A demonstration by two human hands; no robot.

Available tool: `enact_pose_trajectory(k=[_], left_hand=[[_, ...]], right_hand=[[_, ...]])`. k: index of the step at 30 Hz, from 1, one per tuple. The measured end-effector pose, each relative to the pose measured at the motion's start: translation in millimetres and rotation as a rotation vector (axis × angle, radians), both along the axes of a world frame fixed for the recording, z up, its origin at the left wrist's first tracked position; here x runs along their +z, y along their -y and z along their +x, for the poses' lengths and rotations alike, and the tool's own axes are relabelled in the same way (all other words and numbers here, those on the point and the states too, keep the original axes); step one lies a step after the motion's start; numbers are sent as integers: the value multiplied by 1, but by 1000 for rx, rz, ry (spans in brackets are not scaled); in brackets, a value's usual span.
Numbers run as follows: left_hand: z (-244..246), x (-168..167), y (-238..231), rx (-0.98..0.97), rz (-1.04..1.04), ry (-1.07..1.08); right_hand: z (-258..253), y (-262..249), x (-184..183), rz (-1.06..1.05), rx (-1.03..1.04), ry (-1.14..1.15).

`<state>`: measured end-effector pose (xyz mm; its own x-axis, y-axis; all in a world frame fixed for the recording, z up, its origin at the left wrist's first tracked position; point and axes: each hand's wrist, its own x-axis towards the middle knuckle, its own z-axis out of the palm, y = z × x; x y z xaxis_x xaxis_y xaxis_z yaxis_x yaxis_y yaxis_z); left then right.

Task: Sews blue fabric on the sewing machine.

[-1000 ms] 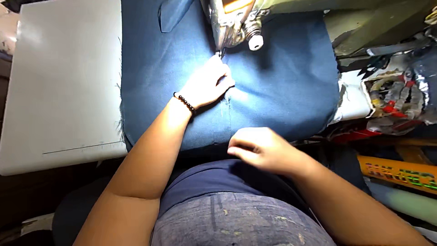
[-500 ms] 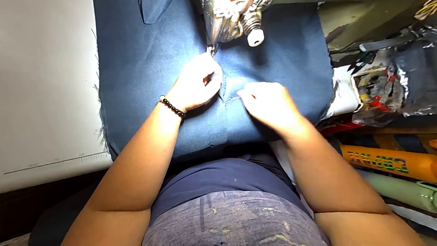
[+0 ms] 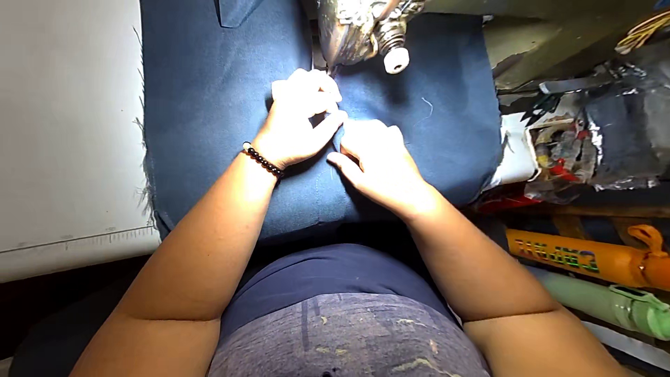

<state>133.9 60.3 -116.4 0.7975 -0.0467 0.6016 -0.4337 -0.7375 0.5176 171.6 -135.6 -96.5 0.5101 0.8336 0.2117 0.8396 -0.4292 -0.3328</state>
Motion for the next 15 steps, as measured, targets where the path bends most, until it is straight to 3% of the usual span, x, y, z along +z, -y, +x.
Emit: enact_pose_trajectory(k=[4, 9, 11, 12, 15], left_hand=[[1, -1, 0, 25, 41, -10], [4, 0, 1, 9, 20, -33], [5, 0, 0, 4, 14, -39], [5, 0, 0, 2, 16, -34], [3, 0, 2, 12, 34, -16]], right_hand=[[26, 24, 5, -38, -37, -43], [70, 110, 26, -224, -624, -12], [66, 129, 33, -210, -711, 2], [58, 129, 35, -180, -674, 25], [24, 102, 32, 18, -267, 21]])
